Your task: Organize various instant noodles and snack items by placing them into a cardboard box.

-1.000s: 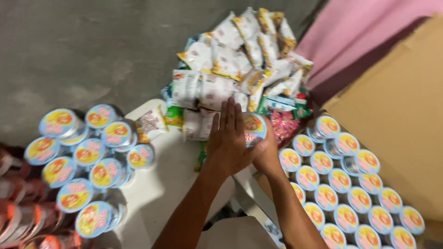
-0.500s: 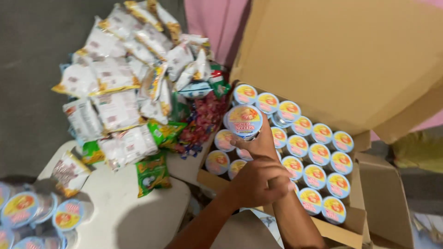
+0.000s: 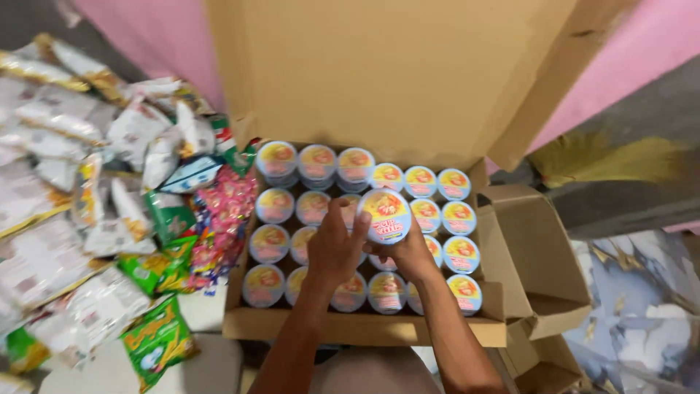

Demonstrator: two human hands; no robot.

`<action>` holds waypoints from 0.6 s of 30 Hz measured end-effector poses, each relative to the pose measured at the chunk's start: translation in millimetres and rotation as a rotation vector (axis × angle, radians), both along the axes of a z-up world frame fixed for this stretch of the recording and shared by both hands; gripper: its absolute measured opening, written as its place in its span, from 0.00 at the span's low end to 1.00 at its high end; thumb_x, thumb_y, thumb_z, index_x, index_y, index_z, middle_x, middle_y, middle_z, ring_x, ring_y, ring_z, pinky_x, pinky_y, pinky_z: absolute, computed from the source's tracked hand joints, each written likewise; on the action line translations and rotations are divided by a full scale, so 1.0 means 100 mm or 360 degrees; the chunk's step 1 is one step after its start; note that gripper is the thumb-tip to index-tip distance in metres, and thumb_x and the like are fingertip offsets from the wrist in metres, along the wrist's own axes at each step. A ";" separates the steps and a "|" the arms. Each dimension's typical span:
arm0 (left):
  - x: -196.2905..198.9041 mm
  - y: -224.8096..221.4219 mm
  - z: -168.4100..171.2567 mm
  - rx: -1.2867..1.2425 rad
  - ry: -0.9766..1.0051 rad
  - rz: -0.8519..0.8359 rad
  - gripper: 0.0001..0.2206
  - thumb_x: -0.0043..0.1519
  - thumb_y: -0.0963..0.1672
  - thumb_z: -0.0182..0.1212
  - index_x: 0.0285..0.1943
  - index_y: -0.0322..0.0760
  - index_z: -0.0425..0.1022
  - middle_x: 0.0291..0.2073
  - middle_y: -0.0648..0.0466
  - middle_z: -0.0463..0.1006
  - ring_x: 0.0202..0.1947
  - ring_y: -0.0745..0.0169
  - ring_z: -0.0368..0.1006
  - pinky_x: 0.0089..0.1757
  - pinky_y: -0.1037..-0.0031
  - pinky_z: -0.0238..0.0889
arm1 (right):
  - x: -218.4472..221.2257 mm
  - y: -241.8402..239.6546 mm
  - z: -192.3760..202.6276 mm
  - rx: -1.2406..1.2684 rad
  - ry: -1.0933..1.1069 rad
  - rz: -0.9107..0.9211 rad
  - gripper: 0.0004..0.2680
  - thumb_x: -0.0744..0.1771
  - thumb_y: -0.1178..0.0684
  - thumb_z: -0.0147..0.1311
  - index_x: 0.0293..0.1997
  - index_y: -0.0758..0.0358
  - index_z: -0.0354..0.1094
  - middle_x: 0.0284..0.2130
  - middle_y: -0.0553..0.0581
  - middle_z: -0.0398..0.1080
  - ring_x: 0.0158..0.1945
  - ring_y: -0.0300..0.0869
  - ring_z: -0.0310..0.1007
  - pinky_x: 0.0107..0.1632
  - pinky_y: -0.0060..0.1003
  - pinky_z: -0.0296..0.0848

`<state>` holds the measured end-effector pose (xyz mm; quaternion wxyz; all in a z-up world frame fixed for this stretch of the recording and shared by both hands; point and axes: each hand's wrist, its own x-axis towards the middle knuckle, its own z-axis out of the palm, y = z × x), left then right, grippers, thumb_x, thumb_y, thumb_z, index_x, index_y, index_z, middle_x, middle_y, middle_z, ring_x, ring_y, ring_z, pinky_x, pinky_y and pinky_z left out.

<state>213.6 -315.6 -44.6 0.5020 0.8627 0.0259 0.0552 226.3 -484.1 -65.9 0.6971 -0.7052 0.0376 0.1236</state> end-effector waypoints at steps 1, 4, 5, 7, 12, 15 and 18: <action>0.04 -0.15 -0.05 -0.0003 -0.0002 -0.0033 0.27 0.66 0.56 0.55 0.63 0.33 0.66 0.49 0.37 0.78 0.46 0.40 0.76 0.44 0.55 0.66 | 0.00 -0.07 0.00 -0.0003 -0.0002 -0.0033 0.27 0.58 0.70 0.67 0.61 0.63 0.59 0.39 0.58 0.74 0.34 0.43 0.76 0.25 0.36 0.71; 0.10 -0.55 -0.23 -0.0884 -0.0118 -0.0463 0.30 0.66 0.55 0.55 0.70 0.31 0.62 0.55 0.39 0.75 0.52 0.49 0.74 0.51 0.62 0.69 | 0.01 -0.24 -0.01 -0.0059 0.0173 -0.0176 0.30 0.59 0.69 0.60 0.67 0.56 0.50 0.40 0.59 0.73 0.33 0.46 0.76 0.26 0.38 0.75; 0.12 -0.65 -0.30 -0.0985 -0.0107 -0.0429 0.29 0.68 0.54 0.53 0.71 0.31 0.59 0.57 0.41 0.74 0.55 0.52 0.73 0.53 0.63 0.67 | 0.01 -0.29 -0.02 -0.0029 0.0119 -0.0182 0.30 0.60 0.68 0.60 0.68 0.57 0.48 0.44 0.57 0.73 0.39 0.44 0.77 0.30 0.39 0.78; 0.17 -0.81 -0.46 -0.1087 -0.0085 -0.0405 0.28 0.70 0.53 0.51 0.72 0.31 0.57 0.59 0.44 0.73 0.57 0.55 0.71 0.56 0.63 0.66 | 0.01 -0.42 -0.15 0.0001 0.0070 -0.0202 0.30 0.61 0.67 0.60 0.69 0.57 0.47 0.48 0.56 0.72 0.44 0.43 0.79 0.35 0.39 0.82; 0.36 -0.97 -0.88 -0.1068 0.0224 -0.0191 0.25 0.71 0.53 0.44 0.71 0.35 0.60 0.58 0.46 0.74 0.56 0.56 0.73 0.54 0.66 0.66 | 0.02 -0.63 -0.20 0.0019 -0.0211 0.0092 0.34 0.60 0.66 0.62 0.70 0.54 0.40 0.54 0.56 0.66 0.53 0.43 0.73 0.49 0.43 0.78; 0.49 -0.95 -0.73 -0.1162 0.0629 -0.0170 0.25 0.68 0.53 0.44 0.71 0.39 0.59 0.55 0.45 0.74 0.48 0.50 0.71 0.46 0.60 0.67 | 0.02 -0.67 -0.16 0.0337 0.0176 -0.0097 0.26 0.65 0.58 0.54 0.71 0.54 0.50 0.51 0.56 0.70 0.49 0.43 0.75 0.39 0.41 0.75; 0.67 -0.98 -1.37 -0.1114 0.0134 -0.0383 0.25 0.73 0.53 0.48 0.72 0.33 0.61 0.59 0.45 0.73 0.56 0.57 0.72 0.53 0.68 0.67 | 0.13 -0.69 -0.23 0.0701 0.0287 -0.0264 0.19 0.68 0.49 0.50 0.68 0.58 0.56 0.45 0.59 0.71 0.41 0.44 0.76 0.38 0.40 0.80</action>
